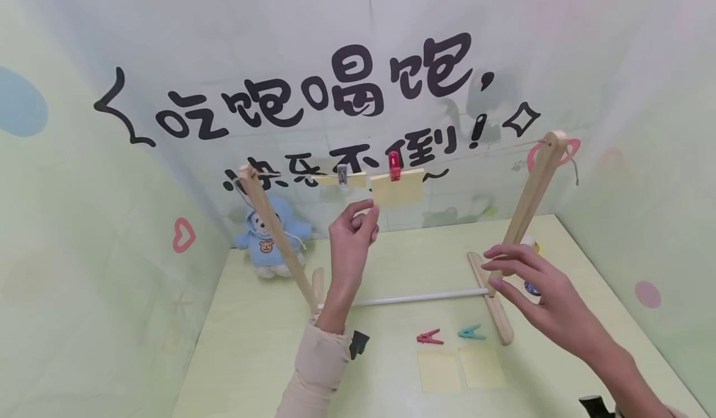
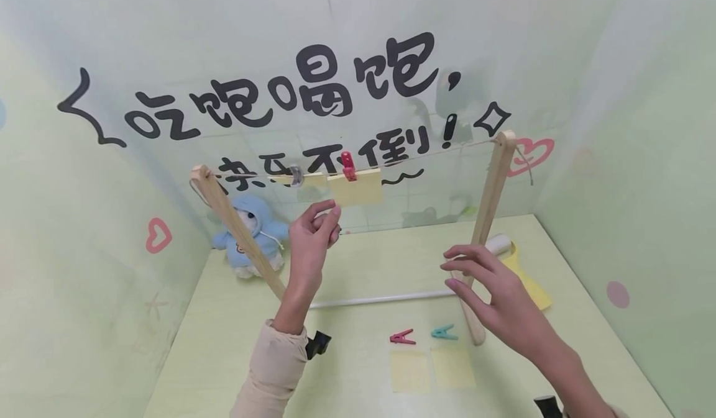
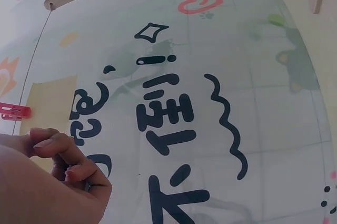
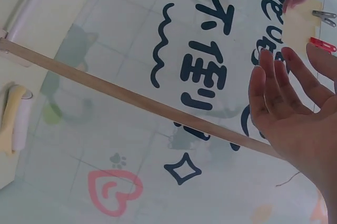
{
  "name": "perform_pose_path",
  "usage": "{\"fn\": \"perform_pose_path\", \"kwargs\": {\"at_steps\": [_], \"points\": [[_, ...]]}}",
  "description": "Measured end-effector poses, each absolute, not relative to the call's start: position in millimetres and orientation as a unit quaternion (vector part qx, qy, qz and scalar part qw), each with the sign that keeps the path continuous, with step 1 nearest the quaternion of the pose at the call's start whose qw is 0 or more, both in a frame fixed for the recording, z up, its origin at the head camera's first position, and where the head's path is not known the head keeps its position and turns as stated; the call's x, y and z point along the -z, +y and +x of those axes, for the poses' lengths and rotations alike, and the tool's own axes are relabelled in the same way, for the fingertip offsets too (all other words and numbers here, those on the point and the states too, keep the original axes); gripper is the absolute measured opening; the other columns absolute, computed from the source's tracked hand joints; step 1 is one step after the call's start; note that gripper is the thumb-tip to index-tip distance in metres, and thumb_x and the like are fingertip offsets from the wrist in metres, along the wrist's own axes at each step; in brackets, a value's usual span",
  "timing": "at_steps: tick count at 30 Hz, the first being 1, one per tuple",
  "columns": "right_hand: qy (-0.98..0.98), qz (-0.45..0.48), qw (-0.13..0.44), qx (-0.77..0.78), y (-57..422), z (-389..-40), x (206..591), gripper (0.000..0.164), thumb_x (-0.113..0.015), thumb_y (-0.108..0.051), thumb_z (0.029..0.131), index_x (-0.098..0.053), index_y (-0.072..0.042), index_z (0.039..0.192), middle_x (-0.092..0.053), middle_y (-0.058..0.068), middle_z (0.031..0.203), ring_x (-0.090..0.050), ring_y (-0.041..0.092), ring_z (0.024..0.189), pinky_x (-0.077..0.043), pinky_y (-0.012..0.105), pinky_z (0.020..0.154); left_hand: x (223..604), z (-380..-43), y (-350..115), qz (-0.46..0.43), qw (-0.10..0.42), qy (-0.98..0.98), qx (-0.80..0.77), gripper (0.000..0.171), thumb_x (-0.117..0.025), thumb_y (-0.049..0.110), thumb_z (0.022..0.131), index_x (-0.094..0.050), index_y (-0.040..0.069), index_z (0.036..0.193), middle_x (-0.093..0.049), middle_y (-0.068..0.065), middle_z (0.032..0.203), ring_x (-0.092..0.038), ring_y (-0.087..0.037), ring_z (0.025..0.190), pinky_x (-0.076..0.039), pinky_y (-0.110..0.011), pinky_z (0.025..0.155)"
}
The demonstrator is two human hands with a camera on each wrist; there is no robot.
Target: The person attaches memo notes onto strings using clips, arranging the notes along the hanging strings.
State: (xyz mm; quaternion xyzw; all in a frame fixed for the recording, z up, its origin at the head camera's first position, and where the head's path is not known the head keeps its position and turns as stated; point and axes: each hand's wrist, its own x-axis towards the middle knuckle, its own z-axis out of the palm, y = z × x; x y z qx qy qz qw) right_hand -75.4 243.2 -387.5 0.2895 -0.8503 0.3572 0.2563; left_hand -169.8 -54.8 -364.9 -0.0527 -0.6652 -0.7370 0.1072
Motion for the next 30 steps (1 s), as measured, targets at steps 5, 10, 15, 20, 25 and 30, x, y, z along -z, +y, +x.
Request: {"fn": "perform_pose_path", "kwargs": {"at_steps": [5, 10, 15, 20, 25, 30], "points": [[-0.855, 0.293, 0.244, -0.352, 248, -74, 402, 0.042, -0.087, 0.007, 0.085, -0.079, -0.015, 0.12, -0.069, 0.005, 0.132, -0.057, -0.002, 0.132, -0.044, 0.006, 0.1, 406, -160, -54, -0.063, 0.053, -0.7, 0.709, 0.025, -0.06, 0.014, 0.114, -0.072, -0.001, 0.13, -0.06, 0.002, 0.071, -0.051, -0.006, 0.066, -0.037, -0.017, 0.058], [-0.863, 0.29, 0.231, -0.344, 249, -75, 413, 0.051, -0.087, 0.012, 0.08, -0.079, -0.018, 0.12, -0.068, 0.002, 0.132, -0.055, -0.002, 0.134, -0.045, 0.007, 0.097, 482, -140, -54, -0.093, -0.021, -0.759, 0.644, 0.027, -0.054, 0.013, 0.115, -0.071, 0.0, 0.131, -0.072, -0.01, 0.09, -0.06, -0.011, 0.072, -0.046, -0.02, 0.06], [-0.864, 0.284, 0.222, -0.351, 247, -77, 434, 0.051, -0.086, 0.014, 0.079, -0.078, -0.019, 0.117, -0.069, 0.003, 0.13, -0.058, 0.001, 0.128, -0.047, 0.008, 0.098, 587, -112, -52, -0.121, -0.058, -0.818, 0.559, 0.028, -0.06, 0.021, 0.112, -0.067, 0.005, 0.134, -0.074, -0.003, 0.102, -0.065, -0.009, 0.078, -0.053, -0.026, 0.062], [-0.859, 0.289, 0.188, -0.379, 242, -81, 465, 0.044, -0.084, 0.013, 0.085, -0.078, -0.02, 0.114, -0.068, 0.003, 0.126, -0.063, 0.003, 0.114, -0.053, 0.012, 0.089, 608, -79, -45, -0.079, -0.136, -0.826, 0.541, 0.045, -0.077, 0.023, 0.103, -0.062, -0.001, 0.139, -0.064, -0.006, 0.115, -0.055, -0.004, 0.082, -0.049, -0.022, 0.067], [-0.858, 0.291, 0.164, -0.391, 237, -83, 493, 0.041, -0.084, 0.011, 0.086, -0.078, -0.019, 0.112, -0.069, -0.002, 0.121, -0.067, 0.007, 0.108, -0.057, 0.019, 0.083, 600, -64, -38, -0.061, -0.146, -0.833, 0.531, 0.05, -0.085, 0.015, 0.095, -0.062, -0.001, 0.136, -0.058, -0.006, 0.122, -0.045, -0.002, 0.08, -0.039, -0.021, 0.064], [-0.898, 0.291, 0.167, -0.284, 221, -85, 527, 0.034, -0.092, 0.0, 0.081, -0.078, -0.012, 0.11, -0.071, 0.004, 0.116, -0.07, 0.023, 0.103, -0.061, 0.037, 0.081, 596, -61, -33, -0.062, -0.138, -0.863, 0.482, 0.053, -0.092, 0.014, 0.088, -0.065, 0.005, 0.132, -0.056, -0.002, 0.122, -0.051, -0.007, 0.087, -0.045, -0.026, 0.066]]}}
